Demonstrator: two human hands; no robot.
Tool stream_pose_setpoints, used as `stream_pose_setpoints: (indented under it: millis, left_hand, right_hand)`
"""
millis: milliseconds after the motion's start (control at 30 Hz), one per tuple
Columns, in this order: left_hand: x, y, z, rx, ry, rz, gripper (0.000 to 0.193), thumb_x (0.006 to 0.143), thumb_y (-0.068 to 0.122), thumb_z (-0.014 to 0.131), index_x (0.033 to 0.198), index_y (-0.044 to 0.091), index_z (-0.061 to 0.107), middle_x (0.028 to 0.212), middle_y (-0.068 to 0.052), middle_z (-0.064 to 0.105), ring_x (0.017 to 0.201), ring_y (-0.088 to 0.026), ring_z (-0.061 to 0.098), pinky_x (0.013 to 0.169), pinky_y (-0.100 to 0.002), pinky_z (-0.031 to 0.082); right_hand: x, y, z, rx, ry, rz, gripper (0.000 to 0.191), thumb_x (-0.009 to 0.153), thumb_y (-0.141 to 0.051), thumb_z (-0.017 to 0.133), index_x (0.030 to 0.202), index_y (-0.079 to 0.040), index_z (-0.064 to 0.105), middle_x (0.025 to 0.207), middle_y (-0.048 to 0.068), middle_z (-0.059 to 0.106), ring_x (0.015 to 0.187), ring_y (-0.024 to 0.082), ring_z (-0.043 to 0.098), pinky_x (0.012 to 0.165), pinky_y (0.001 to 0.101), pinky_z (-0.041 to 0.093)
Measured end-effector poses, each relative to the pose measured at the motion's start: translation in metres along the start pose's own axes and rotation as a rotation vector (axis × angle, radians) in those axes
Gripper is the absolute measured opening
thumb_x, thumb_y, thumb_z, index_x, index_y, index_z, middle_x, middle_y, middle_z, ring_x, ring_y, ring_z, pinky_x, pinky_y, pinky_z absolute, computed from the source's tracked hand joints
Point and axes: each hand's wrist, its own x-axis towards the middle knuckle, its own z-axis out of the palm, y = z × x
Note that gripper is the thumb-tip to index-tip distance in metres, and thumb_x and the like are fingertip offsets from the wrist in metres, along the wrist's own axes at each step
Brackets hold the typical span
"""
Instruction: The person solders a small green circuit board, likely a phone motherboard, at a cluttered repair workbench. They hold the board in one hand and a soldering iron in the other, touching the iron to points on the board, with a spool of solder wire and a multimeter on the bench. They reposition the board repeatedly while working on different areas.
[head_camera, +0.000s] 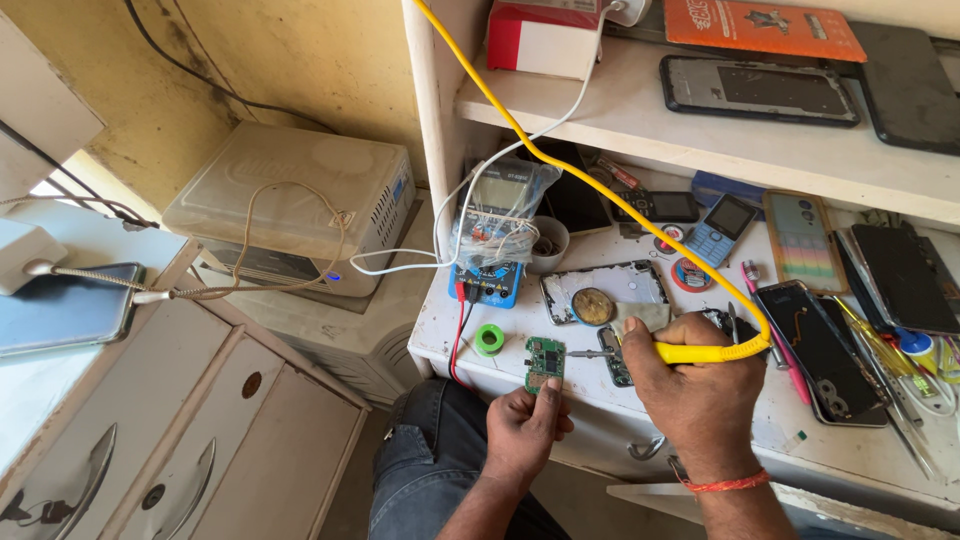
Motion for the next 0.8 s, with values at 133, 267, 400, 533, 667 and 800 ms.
stream_pose_setpoints:
  millis: [133,267,400,533,667,800]
  left_hand:
    - [0.0004,-0.0003,0.0010,-0.005,0.005,0.004,0.042,0.097,0.034,0.069,0.074,-0.002,0.071,0.061,-0.008,0.070,0.053,-0.011,0.063,0.053,-0.027,0.052]
    - [-0.0002,-0.0001,0.0007,0.017,0.014,0.015,0.043,0.097,0.034,0.069,0.073,-0.002,0.070,0.061,-0.009,0.070,0.052,-0.011,0.063,0.052,-0.027,0.052]
    - [-0.0005,0.0015,0.0003,0.036,0.014,0.003,0.043,0.097,0.034,0.069,0.074,-0.002,0.071,0.060,-0.009,0.070,0.052,-0.010,0.063,0.052,-0.026,0.052]
    - [-0.0012,0.0028,0.0005,0.020,0.007,-0.003,0.043,0.097,0.034,0.069,0.074,-0.002,0.071,0.061,-0.009,0.070,0.053,-0.010,0.064,0.053,-0.026,0.053]
    - [-0.0010,0.0019,0.0011,-0.005,0.008,0.012,0.042,0.097,0.034,0.069,0.075,-0.002,0.071,0.060,-0.008,0.070,0.053,-0.011,0.063,0.053,-0.027,0.052]
    - [-0.0002,-0.0005,0.0018,0.006,0.007,0.021,0.042,0.097,0.034,0.069,0.075,-0.002,0.071,0.061,-0.008,0.070,0.054,-0.011,0.064,0.053,-0.027,0.053]
  right_hand:
    - [0.0003,-0.0013,-0.0004,0.013,0.000,-0.012,0.030,0.084,-0.011,0.083,0.067,-0.005,0.060,0.055,0.003,0.061,0.046,0.011,0.055,0.048,0.0284,0.044]
    - [0.0006,-0.0024,-0.0021,0.001,-0.012,-0.015,0.030,0.084,-0.011,0.083,0.066,-0.005,0.060,0.054,0.003,0.061,0.045,0.011,0.056,0.048,0.0287,0.044]
    - [0.0011,-0.0030,-0.0028,-0.020,-0.012,-0.007,0.031,0.084,-0.011,0.083,0.066,-0.005,0.059,0.054,0.003,0.061,0.046,0.011,0.057,0.048,0.0288,0.045]
    - [0.0007,-0.0029,-0.0031,-0.028,-0.002,-0.008,0.031,0.086,-0.012,0.083,0.067,-0.005,0.058,0.056,0.003,0.062,0.047,0.010,0.058,0.048,0.0282,0.045]
    - [-0.0006,-0.0012,-0.0008,0.031,-0.008,0.000,0.032,0.086,-0.011,0.082,0.067,-0.005,0.057,0.055,0.003,0.061,0.046,0.010,0.056,0.047,0.0282,0.044]
    - [-0.0015,0.0019,-0.0004,0.021,-0.009,-0.004,0.031,0.086,-0.011,0.082,0.067,-0.005,0.057,0.055,0.003,0.061,0.047,0.010,0.056,0.048,0.0281,0.044]
